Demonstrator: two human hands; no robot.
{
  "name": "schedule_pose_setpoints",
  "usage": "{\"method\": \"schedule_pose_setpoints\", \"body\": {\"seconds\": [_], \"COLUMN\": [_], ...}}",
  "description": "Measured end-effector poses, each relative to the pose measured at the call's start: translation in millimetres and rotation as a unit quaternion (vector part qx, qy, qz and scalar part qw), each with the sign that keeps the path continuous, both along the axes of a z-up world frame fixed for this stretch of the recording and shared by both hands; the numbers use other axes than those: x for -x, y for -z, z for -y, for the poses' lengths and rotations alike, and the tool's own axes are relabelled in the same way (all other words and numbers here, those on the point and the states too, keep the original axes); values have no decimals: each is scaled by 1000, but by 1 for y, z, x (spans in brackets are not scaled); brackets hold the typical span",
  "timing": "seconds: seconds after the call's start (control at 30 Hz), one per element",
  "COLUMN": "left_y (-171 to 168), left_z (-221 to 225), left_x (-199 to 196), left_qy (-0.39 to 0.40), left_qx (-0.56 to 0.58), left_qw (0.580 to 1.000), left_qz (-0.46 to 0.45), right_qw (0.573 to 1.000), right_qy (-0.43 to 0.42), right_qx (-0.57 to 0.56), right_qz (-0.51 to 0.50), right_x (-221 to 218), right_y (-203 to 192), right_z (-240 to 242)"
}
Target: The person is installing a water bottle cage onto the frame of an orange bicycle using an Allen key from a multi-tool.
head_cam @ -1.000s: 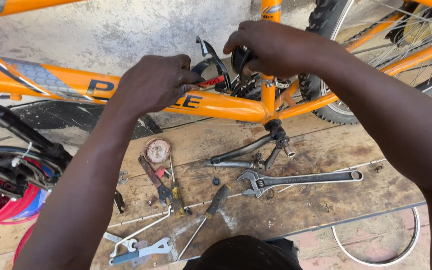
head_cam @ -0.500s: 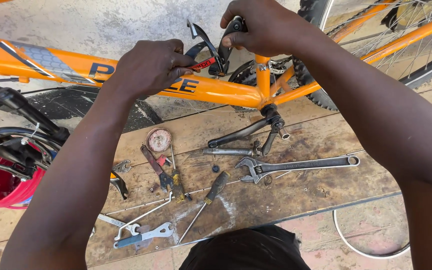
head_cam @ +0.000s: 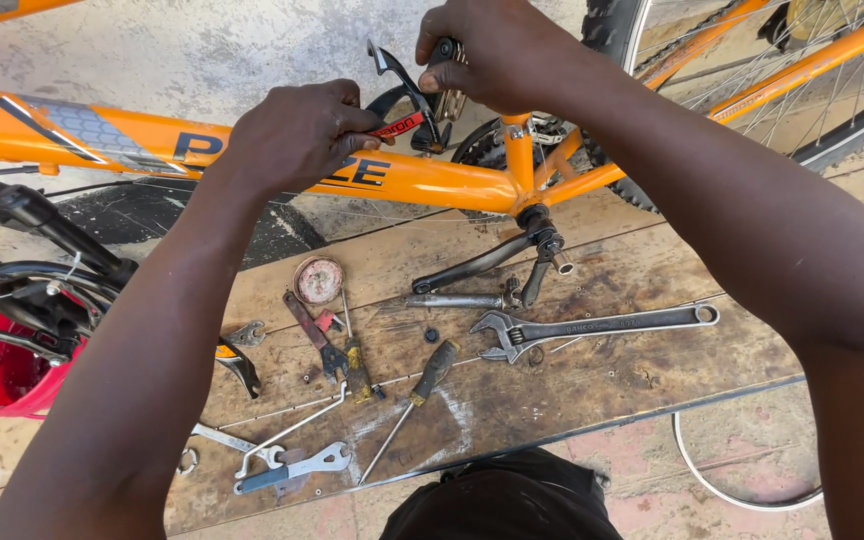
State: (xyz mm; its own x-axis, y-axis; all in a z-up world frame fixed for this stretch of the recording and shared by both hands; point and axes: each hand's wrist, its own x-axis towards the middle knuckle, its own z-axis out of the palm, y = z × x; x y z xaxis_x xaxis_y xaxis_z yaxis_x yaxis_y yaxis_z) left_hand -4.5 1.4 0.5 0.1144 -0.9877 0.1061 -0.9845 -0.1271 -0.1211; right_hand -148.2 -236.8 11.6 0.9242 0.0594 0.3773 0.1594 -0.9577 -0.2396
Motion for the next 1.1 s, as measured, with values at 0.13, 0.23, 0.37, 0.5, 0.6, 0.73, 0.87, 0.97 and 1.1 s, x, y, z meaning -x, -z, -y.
{"method": "schedule_pose_setpoints", "body": {"seconds": [0.13, 0.23, 0.37, 0.5, 0.6, 0.73, 0.87, 0.97, 1.1], "left_y": [2, 3, 3, 2, 0, 0, 1, 2, 2], "left_z": [1, 1, 1, 0, 0, 1, 1, 2, 2], "left_x": [-2, -2, 0, 1, 3, 3, 0, -1, -1], "left_qy": [9, 10, 6, 5, 4, 3, -1, -5, 5], "left_qx": [1, 8, 7, 9, 10, 9, 3, 3, 8], "left_qw": [1000, 1000, 1000, 1000, 1000, 1000, 1000, 1000, 1000], "left_qz": [11, 6, 15, 15, 14, 18, 18, 9, 11], "right_qw": [1000, 1000, 1000, 996, 996, 994, 998, 987, 984], "right_qy": [-9, -13, -7, 24, 40, 73, 17, -8, -47], "right_qx": [11, 18, 20, 77, 72, 75, 36, 43, 28], "right_qz": [-24, -11, 4, 32, 33, 39, -49, -154, -167], "right_x": [6, 4, -2, -6, -8, -9, 5, 19, 19], "right_y": [-7, -1, 6, 9, 11, 14, -11, -31, -34], "right_z": [-4, 0, -2, -4, -5, -4, -9, -10, -5]}}
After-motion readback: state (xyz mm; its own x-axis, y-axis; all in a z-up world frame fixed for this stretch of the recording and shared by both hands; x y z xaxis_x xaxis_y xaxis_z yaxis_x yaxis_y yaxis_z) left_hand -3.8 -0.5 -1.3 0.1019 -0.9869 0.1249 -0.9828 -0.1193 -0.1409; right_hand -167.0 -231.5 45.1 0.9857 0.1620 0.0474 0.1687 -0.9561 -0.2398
